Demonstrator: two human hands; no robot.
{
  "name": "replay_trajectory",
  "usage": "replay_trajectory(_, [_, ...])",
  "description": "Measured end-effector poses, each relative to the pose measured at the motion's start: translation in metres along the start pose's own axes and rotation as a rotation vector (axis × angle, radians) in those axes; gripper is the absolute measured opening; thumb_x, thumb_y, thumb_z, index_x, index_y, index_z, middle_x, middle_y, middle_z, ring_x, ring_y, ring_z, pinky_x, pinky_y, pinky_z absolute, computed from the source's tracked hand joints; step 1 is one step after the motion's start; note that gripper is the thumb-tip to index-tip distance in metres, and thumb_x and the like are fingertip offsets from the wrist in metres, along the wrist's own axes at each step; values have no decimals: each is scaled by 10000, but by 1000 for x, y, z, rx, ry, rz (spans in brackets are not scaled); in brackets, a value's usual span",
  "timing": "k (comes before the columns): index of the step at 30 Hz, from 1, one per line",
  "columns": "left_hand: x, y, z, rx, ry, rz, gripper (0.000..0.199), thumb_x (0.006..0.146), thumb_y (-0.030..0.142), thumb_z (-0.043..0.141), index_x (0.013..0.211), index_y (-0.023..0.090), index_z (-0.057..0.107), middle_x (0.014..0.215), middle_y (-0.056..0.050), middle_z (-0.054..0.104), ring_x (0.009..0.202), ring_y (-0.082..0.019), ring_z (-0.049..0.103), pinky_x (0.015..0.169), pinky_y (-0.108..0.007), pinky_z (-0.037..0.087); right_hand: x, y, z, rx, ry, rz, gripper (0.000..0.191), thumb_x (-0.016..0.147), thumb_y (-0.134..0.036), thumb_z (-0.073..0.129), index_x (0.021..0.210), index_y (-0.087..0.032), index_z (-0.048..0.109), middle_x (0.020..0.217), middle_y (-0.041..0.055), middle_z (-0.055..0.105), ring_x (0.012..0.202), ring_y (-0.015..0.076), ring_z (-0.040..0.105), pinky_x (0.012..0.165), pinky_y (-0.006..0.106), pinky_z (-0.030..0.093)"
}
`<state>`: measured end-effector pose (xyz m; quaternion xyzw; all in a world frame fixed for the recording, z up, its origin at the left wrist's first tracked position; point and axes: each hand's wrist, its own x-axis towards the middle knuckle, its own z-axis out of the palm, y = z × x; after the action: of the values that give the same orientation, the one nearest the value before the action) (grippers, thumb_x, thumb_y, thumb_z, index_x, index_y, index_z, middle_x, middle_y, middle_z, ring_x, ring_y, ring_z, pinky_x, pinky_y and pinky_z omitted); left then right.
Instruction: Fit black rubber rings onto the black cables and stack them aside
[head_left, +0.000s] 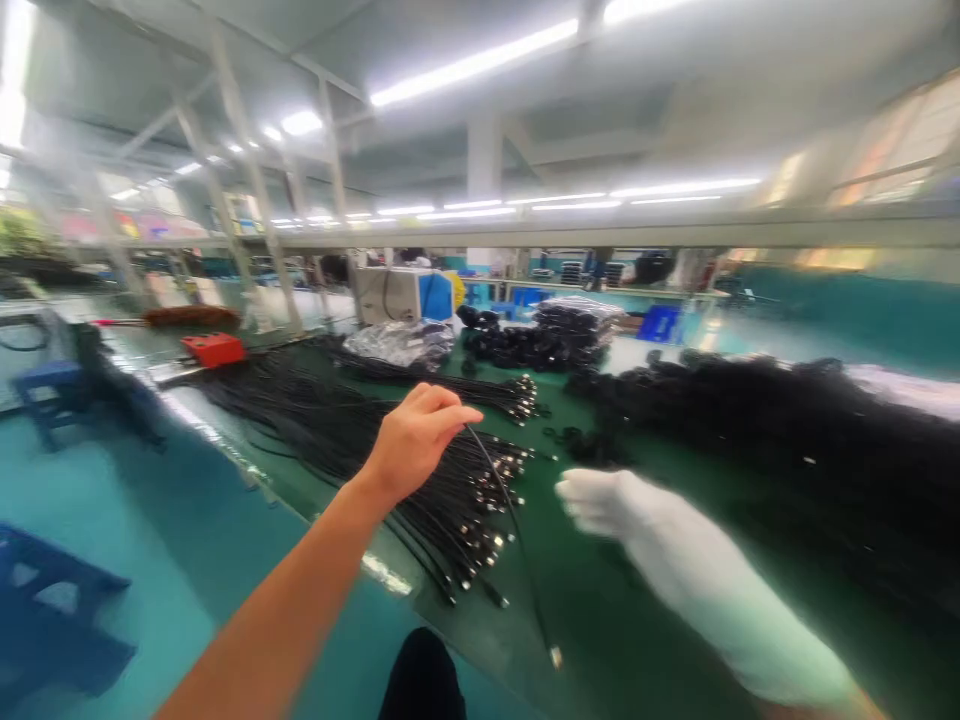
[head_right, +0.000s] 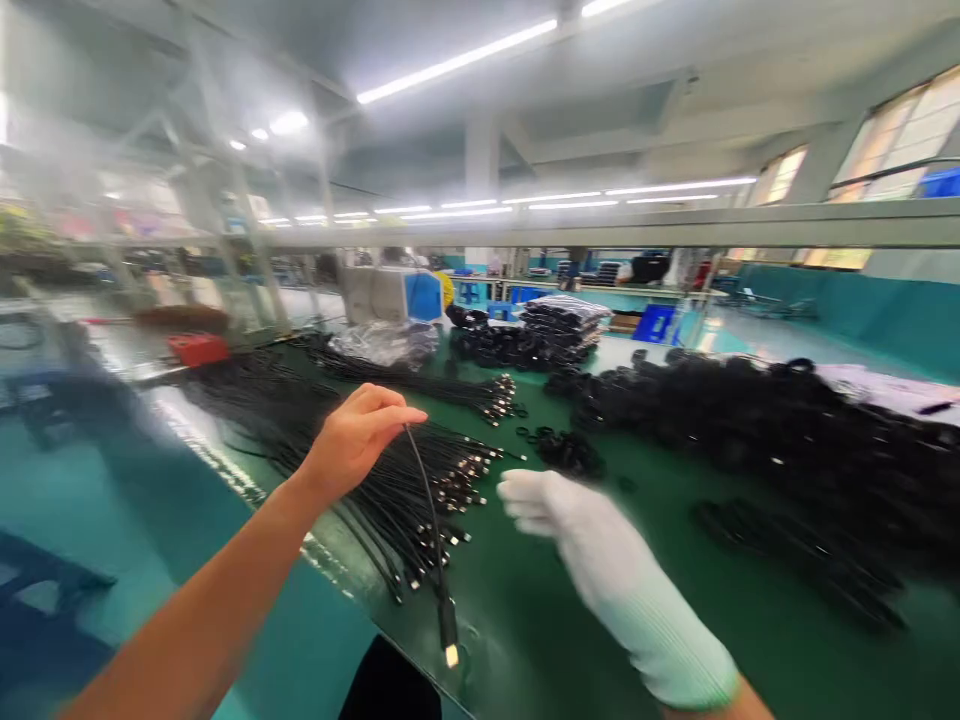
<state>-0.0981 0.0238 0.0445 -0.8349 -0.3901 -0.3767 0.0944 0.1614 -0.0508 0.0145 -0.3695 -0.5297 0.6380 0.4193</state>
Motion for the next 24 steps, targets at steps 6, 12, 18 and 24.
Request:
replay_trajectory(6, [15, 59, 26, 73, -113, 61, 226, 847, 197, 540, 1007, 274, 679, 969, -36, 648, 1012, -230, 493, 929, -393, 347, -20, 24, 13, 459, -478, 271, 404, 799, -391, 596, 1052, -76, 589, 921, 158, 668, 790, 266, 667, 622, 411, 546])
replay_trajectory(12, [3, 91, 44, -481, -645, 159, 154, 850, 197, 551, 846, 271, 687, 848, 31, 665, 876, -132, 574, 1067, -351, 223, -24, 47, -3, 628, -532, 344, 330, 861, -300, 495, 1055, -45, 572, 916, 161, 681, 833, 279, 670, 662, 435, 541])
replay_trajectory(18, [12, 102, 57, -569, -579, 174, 148, 841, 205, 565, 813, 261, 698, 812, 17, 647, 855, -137, 575, 1010, -316, 302, -24, 53, -4, 665, -605, 339, 414, 763, -270, 606, 1110, -50, 555, 920, 157, 681, 820, 285, 673, 636, 421, 548])
replay_trajectory(24, [-7, 73, 102, -282, -483, 82, 258, 910, 226, 420, 1026, 221, 650, 928, -36, 669, 904, -175, 581, 835, -294, 415, -30, 45, -31, 724, -450, 100, 421, 748, -463, 663, 1002, -137, 580, 826, 84, 688, 689, 228, 675, 577, 404, 540])
